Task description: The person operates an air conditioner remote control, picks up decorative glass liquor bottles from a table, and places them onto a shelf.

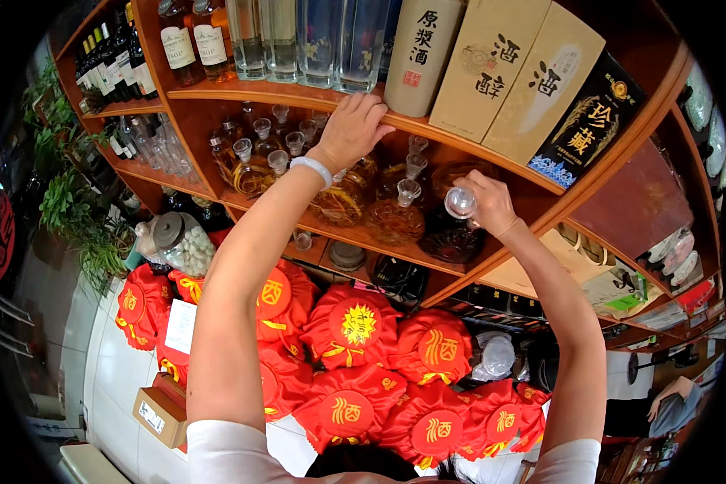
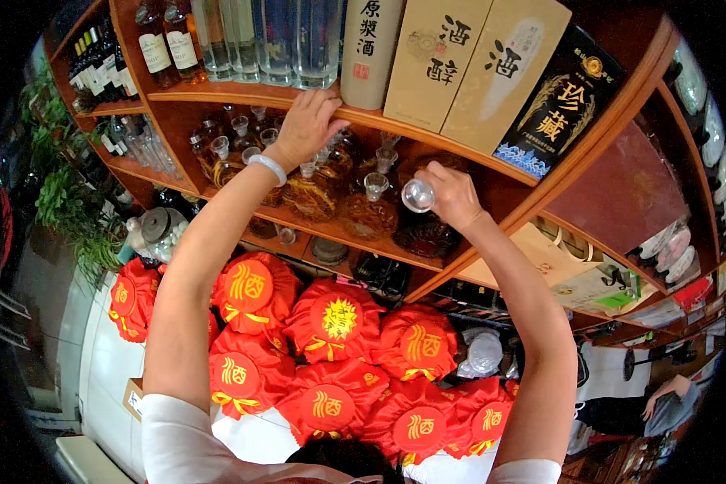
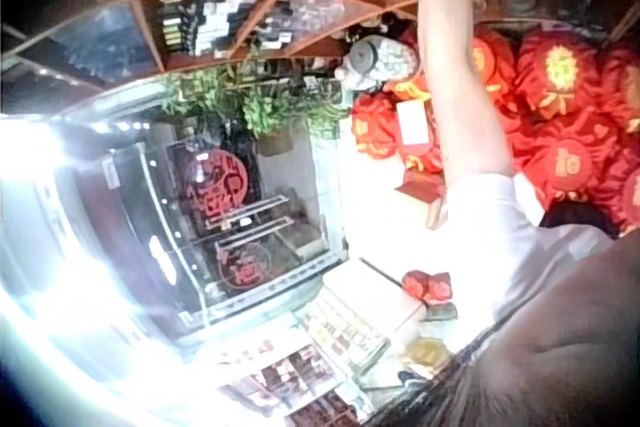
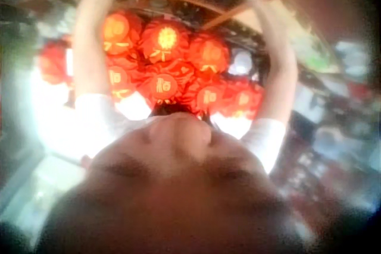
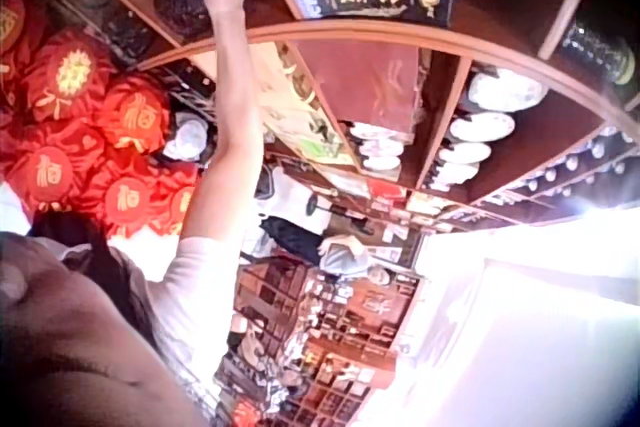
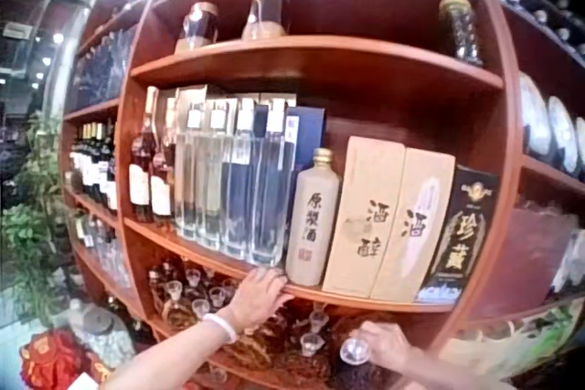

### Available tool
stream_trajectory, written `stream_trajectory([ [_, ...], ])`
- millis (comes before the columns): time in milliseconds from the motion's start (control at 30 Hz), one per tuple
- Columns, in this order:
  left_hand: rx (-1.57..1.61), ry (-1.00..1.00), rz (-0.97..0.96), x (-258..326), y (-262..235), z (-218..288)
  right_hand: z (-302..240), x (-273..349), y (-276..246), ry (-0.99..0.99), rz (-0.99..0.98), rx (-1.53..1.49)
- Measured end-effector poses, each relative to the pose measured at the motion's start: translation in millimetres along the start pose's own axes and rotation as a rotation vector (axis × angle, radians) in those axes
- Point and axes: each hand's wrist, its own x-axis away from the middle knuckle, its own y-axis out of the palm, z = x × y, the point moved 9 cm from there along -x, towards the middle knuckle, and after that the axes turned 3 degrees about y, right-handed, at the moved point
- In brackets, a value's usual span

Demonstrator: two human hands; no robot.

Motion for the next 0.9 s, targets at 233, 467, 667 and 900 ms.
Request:
stream_trajectory([
  [233, -0.011, -0.012, 0.144, 1.5, 6.3, 0.9, 86.6, 13.4, 49.2, 0.182, 0.018, 0.120],
  [467, -0.068, 0.033, 0.234, 5.9, 8.6, -0.9, 229.0, 53.1, 137.7, 0.892, 0.161, -0.944],
  [667, -0.103, 0.051, 0.266, 6.8, 10.8, -2.4, 259.5, 56.5, 157.4, 0.876, -0.003, -0.871],
  [900, -0.102, 0.062, 0.314, 11.2, 12.1, -4.7, 268.8, 72.3, 177.3, 0.917, -0.100, -0.835],
])
